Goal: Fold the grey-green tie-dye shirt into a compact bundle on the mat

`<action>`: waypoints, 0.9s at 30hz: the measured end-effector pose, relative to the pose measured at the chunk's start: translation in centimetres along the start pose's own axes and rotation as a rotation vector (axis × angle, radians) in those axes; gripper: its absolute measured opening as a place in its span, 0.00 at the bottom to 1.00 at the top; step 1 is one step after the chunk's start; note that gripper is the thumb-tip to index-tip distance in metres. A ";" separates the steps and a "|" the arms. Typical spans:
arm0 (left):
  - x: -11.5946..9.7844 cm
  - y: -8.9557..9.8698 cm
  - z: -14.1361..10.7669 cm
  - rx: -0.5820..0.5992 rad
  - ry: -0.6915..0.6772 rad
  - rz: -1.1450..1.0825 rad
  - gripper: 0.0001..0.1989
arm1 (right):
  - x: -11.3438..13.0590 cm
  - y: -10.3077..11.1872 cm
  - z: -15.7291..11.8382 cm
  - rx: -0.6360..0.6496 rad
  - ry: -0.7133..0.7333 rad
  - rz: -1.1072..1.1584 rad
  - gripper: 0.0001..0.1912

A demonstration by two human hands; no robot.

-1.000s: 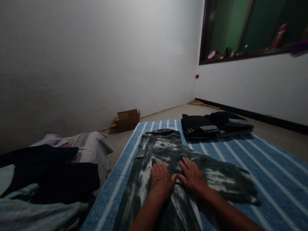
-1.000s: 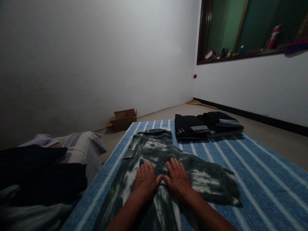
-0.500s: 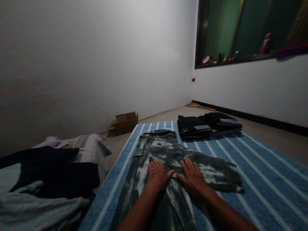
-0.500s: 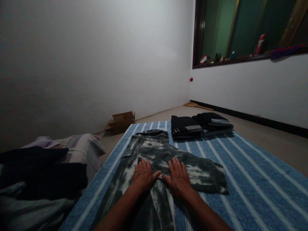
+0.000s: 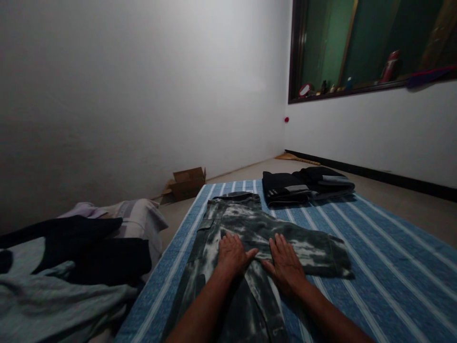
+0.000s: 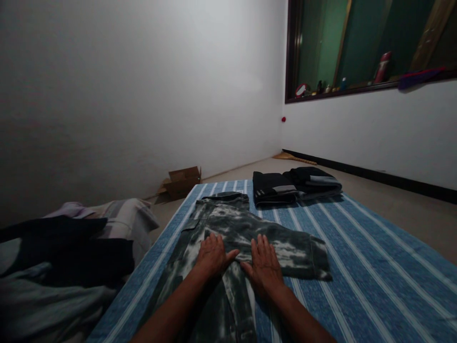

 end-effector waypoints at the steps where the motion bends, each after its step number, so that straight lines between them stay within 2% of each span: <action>1: 0.0 -0.1 0.0 -0.005 -0.001 -0.002 0.47 | -0.2 -0.1 -0.3 0.003 0.004 0.001 0.40; 11: 0.0 -0.7 0.1 -0.008 -0.008 0.010 0.50 | 0.4 0.7 -1.3 0.047 -0.007 -0.023 0.39; 19: -0.1 -0.6 0.0 0.011 -0.004 -0.040 0.50 | 0.6 0.8 -1.7 0.030 -0.010 -0.057 0.38; 27: -0.2 -0.7 0.1 0.010 -0.002 -0.044 0.50 | 0.1 -0.2 -1.8 -0.070 -0.017 -0.041 0.40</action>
Point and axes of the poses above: each hand's wrist, its own z-axis towards the middle knuckle, its own y-axis out of the back of the hand, x = y × z, the point moved 1 cm from there along z, towards the middle knuckle, and after that the axes turned 15 degrees about z, right-handed, at the moved point
